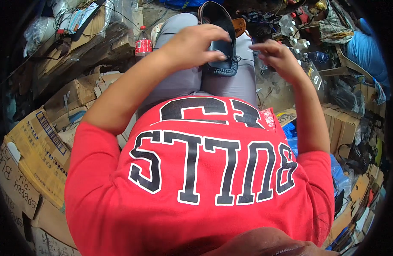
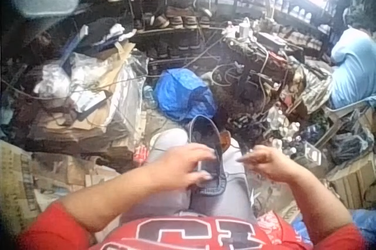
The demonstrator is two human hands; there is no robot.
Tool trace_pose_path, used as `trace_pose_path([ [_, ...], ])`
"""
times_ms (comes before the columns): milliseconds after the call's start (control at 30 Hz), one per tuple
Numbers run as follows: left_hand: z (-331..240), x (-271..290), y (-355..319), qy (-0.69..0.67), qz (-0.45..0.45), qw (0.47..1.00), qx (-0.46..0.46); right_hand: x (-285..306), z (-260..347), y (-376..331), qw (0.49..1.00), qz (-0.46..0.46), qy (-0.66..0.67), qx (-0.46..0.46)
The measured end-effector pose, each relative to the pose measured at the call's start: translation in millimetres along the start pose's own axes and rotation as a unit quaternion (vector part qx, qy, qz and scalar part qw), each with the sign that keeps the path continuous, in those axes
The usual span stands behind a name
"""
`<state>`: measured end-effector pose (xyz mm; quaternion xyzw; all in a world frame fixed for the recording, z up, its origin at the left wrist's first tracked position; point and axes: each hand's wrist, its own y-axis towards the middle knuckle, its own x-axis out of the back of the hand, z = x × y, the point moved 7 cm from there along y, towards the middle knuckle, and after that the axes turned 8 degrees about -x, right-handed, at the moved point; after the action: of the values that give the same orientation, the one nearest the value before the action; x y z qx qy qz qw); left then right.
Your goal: The person is hand-stitching a leather shoe upper component using a needle and thread.
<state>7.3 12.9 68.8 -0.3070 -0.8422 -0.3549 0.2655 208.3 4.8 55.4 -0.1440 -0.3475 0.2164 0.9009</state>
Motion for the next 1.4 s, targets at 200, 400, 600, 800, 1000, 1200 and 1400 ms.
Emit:
trace_pose_path([
  [200,22.6,-37.5,34.4,0.013,0.106,0.992,0.066,-12.0,-14.2,29.3,0.995,-0.006,0.094,0.044],
  [400,28.7,-39.4,35.2,0.014,0.129,0.991,0.043,-18.3,-15.9,29.3,0.995,0.011,0.063,0.072],
  [600,31.6,-37.1,31.8,0.016,0.068,0.997,0.008,-20.8,-8.6,26.6,0.996,0.015,0.054,0.067],
  [800,35.7,-47.1,33.8,-0.044,0.188,0.978,0.081,-27.8,-10.9,23.0,0.995,0.013,0.043,0.086],
  [1000,49.7,-54.2,22.5,-0.182,0.162,0.967,0.068,-33.1,-0.4,13.9,0.992,-0.044,0.013,0.116],
  [1200,38.8,-51.0,24.9,-0.125,0.256,0.956,0.074,-36.7,15.3,-2.5,0.979,-0.101,-0.096,0.148],
  [1400,36.1,-50.6,22.9,-0.100,0.254,0.961,0.036,-45.1,56.9,-9.6,0.919,-0.099,-0.331,0.193],
])
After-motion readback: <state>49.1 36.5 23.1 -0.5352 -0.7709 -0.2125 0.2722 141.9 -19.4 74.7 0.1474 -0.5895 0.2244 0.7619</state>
